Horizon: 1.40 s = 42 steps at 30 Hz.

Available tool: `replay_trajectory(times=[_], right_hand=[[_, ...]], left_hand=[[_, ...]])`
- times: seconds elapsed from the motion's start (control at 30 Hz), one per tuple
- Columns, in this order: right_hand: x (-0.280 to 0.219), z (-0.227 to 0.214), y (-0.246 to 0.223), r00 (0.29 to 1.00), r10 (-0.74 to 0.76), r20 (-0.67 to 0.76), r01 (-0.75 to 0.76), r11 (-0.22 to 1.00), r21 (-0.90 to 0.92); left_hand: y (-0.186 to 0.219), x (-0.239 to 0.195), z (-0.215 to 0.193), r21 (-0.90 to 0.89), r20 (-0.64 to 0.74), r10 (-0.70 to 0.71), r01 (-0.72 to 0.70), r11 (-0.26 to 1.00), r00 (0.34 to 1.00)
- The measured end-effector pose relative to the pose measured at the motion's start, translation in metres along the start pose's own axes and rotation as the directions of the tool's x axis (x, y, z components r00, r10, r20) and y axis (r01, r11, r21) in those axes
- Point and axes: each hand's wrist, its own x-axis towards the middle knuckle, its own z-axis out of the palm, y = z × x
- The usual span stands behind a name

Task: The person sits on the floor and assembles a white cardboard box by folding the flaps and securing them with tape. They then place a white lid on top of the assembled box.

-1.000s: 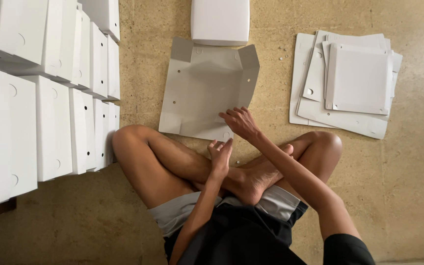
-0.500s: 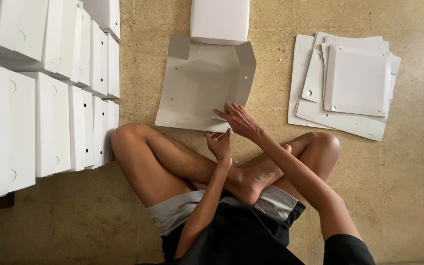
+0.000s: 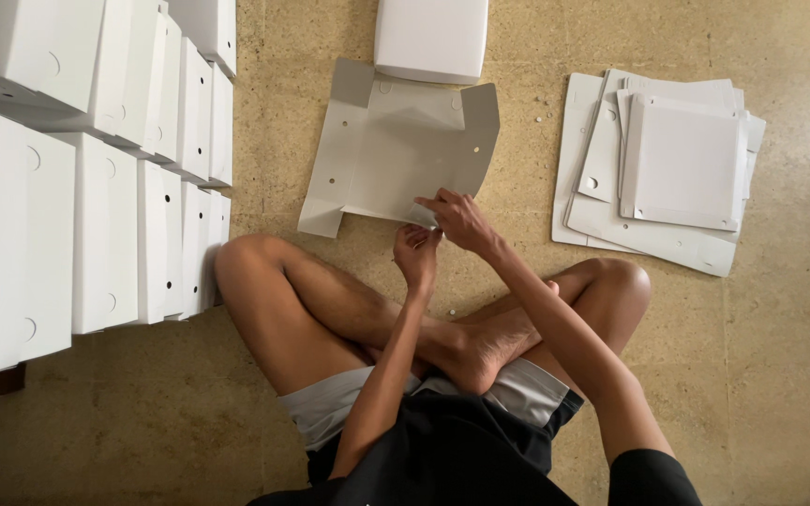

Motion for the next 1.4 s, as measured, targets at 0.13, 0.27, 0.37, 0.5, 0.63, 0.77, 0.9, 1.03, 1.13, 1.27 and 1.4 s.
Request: replay_trajectory(times=[0.13,0.27,0.37,0.5,0.63,0.77,0.9,1.03,1.13,1.27,1.4], right_hand=[[0.013,0.006,0.021,0.982,0.181,0.051,-0.186,0.972,0.14],[0.02,0.007,0.025,0.984,0.169,0.056,-0.177,0.965,0.195],[0.02,0.007,0.027,0.984,0.168,0.066,-0.18,0.948,0.264],[0.022,0.004,0.035,0.982,0.161,0.1,-0.185,0.928,0.325],[0.023,0.004,0.041,0.976,0.175,0.134,-0.211,0.916,0.341],[0.025,0.008,0.048,0.968,0.195,0.157,-0.235,0.922,0.306],[0.03,-0.014,0.019,0.954,0.223,0.201,-0.274,0.921,0.276],[0.034,-0.012,0.027,0.945,0.242,0.222,-0.295,0.923,0.249],[0.038,-0.016,0.022,0.949,0.199,0.243,-0.26,0.931,0.256],[0.039,-0.013,0.028,0.929,0.224,0.294,-0.295,0.928,0.226],[0.037,-0.023,0.021,0.914,0.223,0.339,-0.294,0.94,0.176]], left_hand=[[-0.02,0.016,0.004,-0.065,-0.032,-0.008,0.005,0.998,0.999],[-0.013,0.01,0.011,-0.227,-0.176,-0.126,0.084,0.97,0.976],[-0.031,0.016,0.014,-0.252,-0.22,-0.157,0.1,0.963,0.963],[-0.029,0.015,0.017,-0.255,-0.255,-0.177,0.111,0.961,0.951],[-0.022,0.014,0.017,-0.297,-0.237,-0.193,0.118,0.948,0.952],[-0.02,0.017,0.018,-0.283,-0.225,-0.175,0.108,0.953,0.959],[0.0,0.007,0.018,-0.196,-0.232,-0.119,0.073,0.978,0.965],[0.008,0.001,0.02,-0.178,-0.225,-0.111,0.071,0.981,0.968],[0.008,0.002,0.022,-0.17,-0.239,-0.09,0.049,0.984,0.967],[-0.001,0.009,0.024,-0.182,-0.201,-0.088,0.051,0.982,0.976],[0.001,0.001,0.023,-0.258,-0.152,-0.126,0.083,0.962,0.98]])
